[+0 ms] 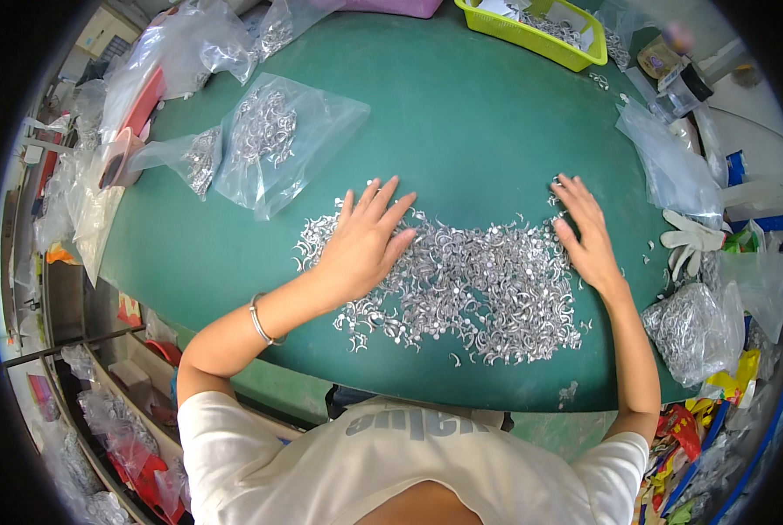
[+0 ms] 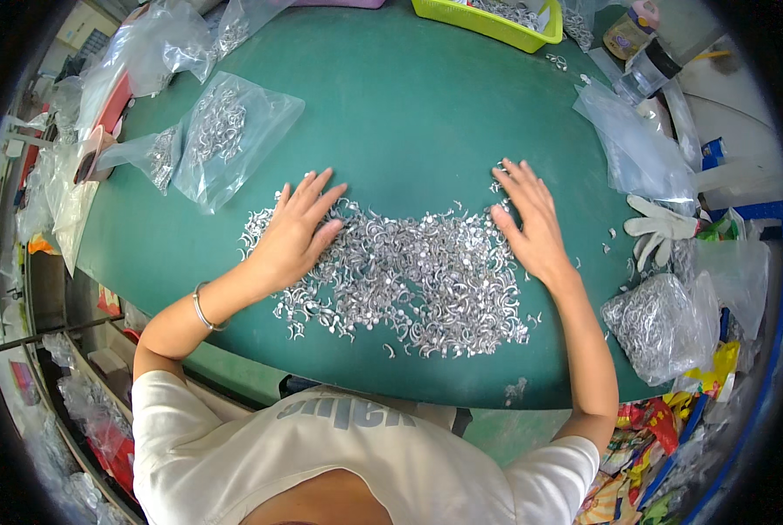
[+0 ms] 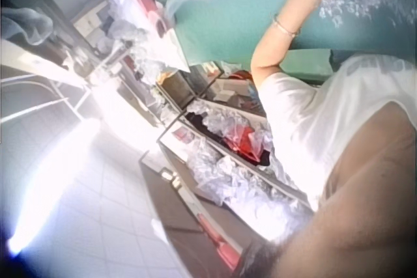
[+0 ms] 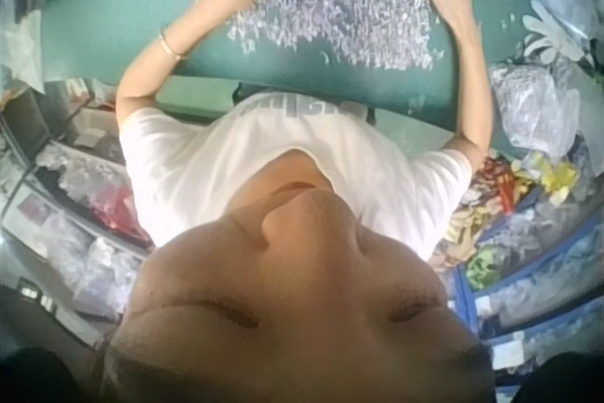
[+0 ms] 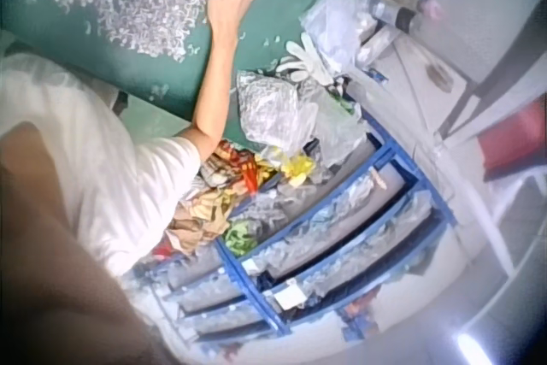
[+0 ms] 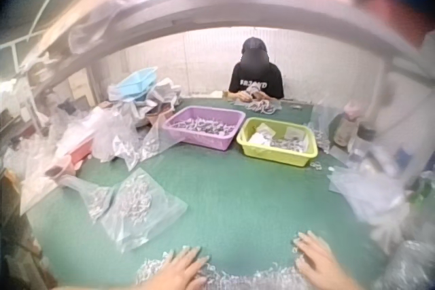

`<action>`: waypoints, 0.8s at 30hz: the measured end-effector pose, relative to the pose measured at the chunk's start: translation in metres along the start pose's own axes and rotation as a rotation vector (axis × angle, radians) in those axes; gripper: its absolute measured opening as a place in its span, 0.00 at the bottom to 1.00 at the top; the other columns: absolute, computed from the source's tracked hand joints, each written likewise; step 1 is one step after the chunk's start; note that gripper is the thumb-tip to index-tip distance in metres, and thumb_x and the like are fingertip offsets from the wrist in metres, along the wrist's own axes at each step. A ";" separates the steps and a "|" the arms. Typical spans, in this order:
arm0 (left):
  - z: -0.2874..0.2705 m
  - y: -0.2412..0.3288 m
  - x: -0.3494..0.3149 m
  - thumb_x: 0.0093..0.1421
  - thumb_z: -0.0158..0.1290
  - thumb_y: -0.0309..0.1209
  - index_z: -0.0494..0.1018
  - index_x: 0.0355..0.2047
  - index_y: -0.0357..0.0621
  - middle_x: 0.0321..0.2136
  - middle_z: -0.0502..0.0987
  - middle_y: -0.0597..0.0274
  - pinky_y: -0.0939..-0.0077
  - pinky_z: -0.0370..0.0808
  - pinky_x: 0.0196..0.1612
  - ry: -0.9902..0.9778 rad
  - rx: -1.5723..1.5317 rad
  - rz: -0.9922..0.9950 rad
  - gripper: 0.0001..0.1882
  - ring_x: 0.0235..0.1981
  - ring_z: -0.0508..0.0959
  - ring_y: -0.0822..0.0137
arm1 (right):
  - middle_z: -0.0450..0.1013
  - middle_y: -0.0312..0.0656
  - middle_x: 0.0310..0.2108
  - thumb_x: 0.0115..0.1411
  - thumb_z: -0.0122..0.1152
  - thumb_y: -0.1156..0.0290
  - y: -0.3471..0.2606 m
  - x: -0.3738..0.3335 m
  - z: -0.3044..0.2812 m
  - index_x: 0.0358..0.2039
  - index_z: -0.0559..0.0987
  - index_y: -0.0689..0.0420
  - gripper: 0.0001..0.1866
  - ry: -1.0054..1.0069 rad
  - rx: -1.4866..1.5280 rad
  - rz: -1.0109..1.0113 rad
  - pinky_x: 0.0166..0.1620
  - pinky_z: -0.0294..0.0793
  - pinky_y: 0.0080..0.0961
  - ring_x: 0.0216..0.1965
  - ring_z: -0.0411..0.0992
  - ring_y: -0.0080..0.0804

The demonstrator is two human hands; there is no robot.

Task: The person sorts small metal hardware pieces by hand on a green table, picking them up from a pile and placing them into plastic bags or plastic containers.

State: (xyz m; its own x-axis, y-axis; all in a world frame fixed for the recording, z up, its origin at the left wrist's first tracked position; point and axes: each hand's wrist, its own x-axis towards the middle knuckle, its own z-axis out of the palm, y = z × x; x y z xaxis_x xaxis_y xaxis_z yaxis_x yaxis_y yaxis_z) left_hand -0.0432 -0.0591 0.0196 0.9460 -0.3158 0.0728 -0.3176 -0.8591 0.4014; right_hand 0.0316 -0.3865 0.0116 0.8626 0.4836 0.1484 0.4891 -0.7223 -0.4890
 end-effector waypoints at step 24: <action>0.023 0.044 -0.069 0.55 0.54 0.31 0.64 0.54 0.43 0.60 0.57 0.54 0.46 0.55 0.60 -0.031 -0.032 0.332 0.26 0.61 0.54 0.42 | 0.71 0.38 0.33 0.48 0.61 0.77 -0.085 0.003 0.041 0.33 0.80 0.56 0.09 0.228 0.040 -0.152 0.43 0.63 0.32 0.38 0.66 0.37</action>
State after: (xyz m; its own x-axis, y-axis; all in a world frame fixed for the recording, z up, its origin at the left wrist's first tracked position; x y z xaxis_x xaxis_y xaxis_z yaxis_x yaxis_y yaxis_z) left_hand -0.1241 -0.0845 0.0116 0.7884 -0.5893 0.1767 -0.6059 -0.6942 0.3886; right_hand -0.0126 -0.3034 0.0184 0.7890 0.4574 0.4102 0.6132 -0.6277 -0.4795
